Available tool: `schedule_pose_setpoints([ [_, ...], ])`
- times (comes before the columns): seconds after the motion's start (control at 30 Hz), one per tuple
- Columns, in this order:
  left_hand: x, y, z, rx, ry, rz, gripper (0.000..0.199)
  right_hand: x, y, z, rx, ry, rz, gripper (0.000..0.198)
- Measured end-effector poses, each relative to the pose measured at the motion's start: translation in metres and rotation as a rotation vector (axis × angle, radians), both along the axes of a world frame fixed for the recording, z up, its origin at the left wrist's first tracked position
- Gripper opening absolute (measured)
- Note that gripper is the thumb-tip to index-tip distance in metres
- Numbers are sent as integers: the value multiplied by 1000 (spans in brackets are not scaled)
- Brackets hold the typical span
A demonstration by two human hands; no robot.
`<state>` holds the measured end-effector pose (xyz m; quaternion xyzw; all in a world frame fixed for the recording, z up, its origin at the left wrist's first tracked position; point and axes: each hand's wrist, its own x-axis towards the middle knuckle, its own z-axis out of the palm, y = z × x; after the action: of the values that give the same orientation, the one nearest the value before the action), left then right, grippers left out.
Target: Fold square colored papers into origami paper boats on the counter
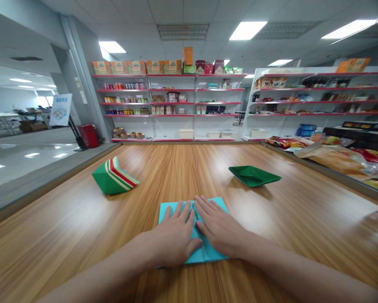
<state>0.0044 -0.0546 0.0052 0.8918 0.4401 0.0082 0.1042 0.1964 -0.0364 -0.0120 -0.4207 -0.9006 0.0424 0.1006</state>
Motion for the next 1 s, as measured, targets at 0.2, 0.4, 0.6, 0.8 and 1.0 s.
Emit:
schedule_pose_setpoints([
  [0.2, 5, 1, -4, 62, -77, -44, 72, 1, -3, 8, -40, 63, 35, 55],
  [0.4, -3, 11, -2, 67, -81, -68, 77, 6, 5, 9, -113, 54, 123, 60],
  [0.6, -15, 23, -3, 65, -45, 14, 86, 37, 41, -1, -15, -31, -247, 68],
  [0.8, -19, 24, 0, 66, -42, 18, 83, 45, 46, -2, 18, -78, -301, 68],
  [1.0, -19, 21, 2, 63, -40, 8, 80, 42, 43, 1, 10, -77, -313, 69],
])
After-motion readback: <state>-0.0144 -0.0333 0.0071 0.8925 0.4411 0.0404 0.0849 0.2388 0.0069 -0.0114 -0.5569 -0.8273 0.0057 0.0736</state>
